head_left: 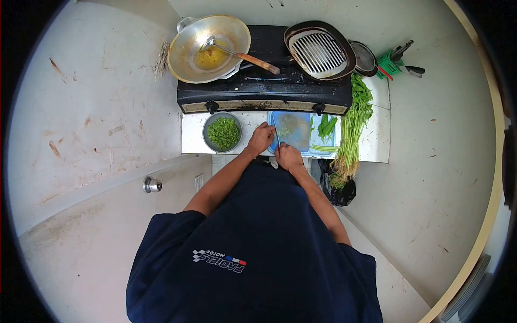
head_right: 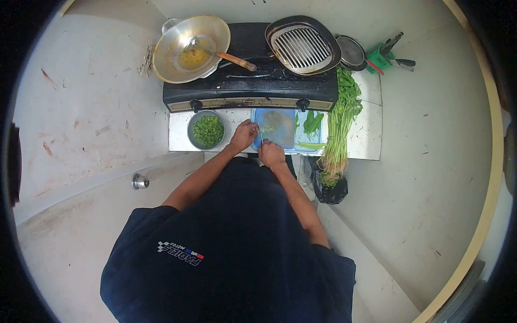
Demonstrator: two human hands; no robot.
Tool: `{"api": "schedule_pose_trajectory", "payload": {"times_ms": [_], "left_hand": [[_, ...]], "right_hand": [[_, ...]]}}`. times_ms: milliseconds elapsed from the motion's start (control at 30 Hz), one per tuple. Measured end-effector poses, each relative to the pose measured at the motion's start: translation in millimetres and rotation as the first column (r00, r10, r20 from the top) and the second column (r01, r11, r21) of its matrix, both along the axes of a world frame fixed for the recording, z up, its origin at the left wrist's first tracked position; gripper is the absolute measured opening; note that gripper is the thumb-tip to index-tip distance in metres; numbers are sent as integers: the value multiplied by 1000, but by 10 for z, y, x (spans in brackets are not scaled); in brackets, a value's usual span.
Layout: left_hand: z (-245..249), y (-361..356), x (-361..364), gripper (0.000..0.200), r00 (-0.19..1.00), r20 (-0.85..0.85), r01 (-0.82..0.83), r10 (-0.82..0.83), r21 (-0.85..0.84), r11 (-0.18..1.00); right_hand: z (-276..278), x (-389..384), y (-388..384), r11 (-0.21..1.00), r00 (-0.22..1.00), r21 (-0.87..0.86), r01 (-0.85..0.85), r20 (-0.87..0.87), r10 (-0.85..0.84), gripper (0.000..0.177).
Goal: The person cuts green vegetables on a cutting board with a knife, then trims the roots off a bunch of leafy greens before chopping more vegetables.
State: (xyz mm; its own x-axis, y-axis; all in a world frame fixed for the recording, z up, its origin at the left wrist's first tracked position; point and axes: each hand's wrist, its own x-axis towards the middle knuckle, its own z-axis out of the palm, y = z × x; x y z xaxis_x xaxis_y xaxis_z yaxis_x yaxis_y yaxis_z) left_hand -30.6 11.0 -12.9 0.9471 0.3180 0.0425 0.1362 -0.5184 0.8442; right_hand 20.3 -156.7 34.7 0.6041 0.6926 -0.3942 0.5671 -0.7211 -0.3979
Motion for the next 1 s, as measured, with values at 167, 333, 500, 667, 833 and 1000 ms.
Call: {"api": "schedule_pose_trajectory", "payload": {"times_ms": [167,333,500,667,833,1000], "left_hand": [[-22,6,-17,11,1000,7,-5,5,-34,999],[36,7,1,9,999,-34,0,2,38,999],[91,-7,-5,11,1000,12,-19,19,-13,1000],[48,8,-19,10,1000,-3,-12,12,-45,999],[66,3,-10,9,1000,-2,-14,14,-38,999],[89,-11,-19,8,1000,-1,-21,21,-33,999]], "right_hand": [[44,43,61,1000,1000,0,-14,-9,14,34],[74,-17,-29,1000,1000,-6,13,-19,-13,35],[43,-13,-15,1000,1000,0,7,-22,-7,36],[-17,28,56,1000,1000,16,-23,3,23,34],[-51,-20,-33,999,1000,37,-16,19,16,32],[-81,-53,-80,1000,1000,29,-4,15,3,32]]}}
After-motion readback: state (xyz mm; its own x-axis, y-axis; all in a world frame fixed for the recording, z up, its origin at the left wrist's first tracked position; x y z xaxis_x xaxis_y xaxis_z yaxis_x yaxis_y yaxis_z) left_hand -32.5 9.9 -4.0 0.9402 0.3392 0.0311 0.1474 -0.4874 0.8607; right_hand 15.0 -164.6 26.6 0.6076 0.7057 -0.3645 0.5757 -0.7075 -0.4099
